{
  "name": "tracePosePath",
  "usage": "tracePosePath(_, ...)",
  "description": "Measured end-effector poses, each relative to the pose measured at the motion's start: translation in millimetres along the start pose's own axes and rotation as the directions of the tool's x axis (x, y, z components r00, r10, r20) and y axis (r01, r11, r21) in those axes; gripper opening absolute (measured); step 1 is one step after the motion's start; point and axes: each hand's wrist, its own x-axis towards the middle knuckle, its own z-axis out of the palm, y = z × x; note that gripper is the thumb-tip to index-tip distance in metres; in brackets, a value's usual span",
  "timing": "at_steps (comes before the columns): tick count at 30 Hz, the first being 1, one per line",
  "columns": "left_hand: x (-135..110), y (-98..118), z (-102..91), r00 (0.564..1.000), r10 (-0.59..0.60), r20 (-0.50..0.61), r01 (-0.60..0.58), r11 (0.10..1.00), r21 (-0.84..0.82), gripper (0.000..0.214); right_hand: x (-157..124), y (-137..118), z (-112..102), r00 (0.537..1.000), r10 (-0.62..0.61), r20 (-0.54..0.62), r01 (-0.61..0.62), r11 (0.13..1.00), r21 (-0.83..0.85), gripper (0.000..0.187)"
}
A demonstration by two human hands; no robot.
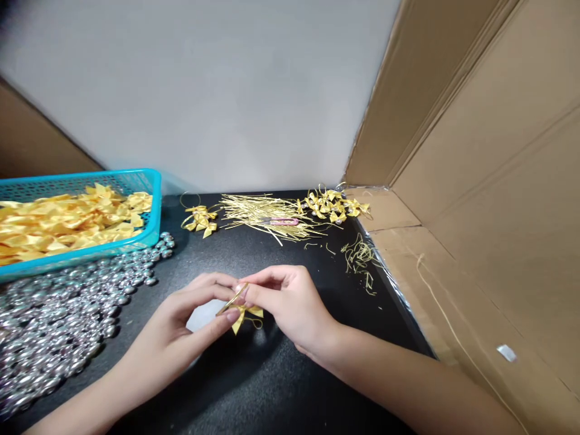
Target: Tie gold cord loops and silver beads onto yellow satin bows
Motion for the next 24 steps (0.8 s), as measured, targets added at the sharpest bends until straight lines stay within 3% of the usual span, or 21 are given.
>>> tracePosePath(10, 0.6, -0.9, 2.7, 0.997, -0.035, -0.068, 0.031, 0.998, -0.059, 0.011, 2.0, 6.4, -1.1, 0.995, -0.087, 0.046, 0.09, 0.994, -0.061, 0.017)
tracePosePath(15, 0.3, -2.7, -2.0, 0.982, 0.052, -0.179, -0.039, 0.997, 0.073, 0.011, 2.9, 9.9, -2.0, 0.993, -0.117, -0.021, 0.115, 0.99, -0.087, 0.017)
tracePosePath(18, 0.8, -1.7, -5.8, 0.977, 0.101, -0.19, -0.074, 0.987, 0.143, 0.01, 2.8, 10.2, -3.0, 0.988, -0.14, -0.068, 0.129, 0.98, -0.15, 0.016)
tracePosePath(21, 2.0, -0.7, -7.1, 0.991, 0.032, -0.132, -0.024, 0.998, 0.065, 0.014, 3.2, 8.7, -2.8, 0.99, -0.116, -0.08, 0.104, 0.984, -0.142, 0.016)
tracePosePath(24, 3.9, -2.0, -6.9, 0.987, -0.144, -0.071, 0.129, 0.974, -0.188, 0.022, 5.1, 6.2, -2.6, 0.992, -0.083, -0.092, 0.075, 0.993, -0.092, 0.014)
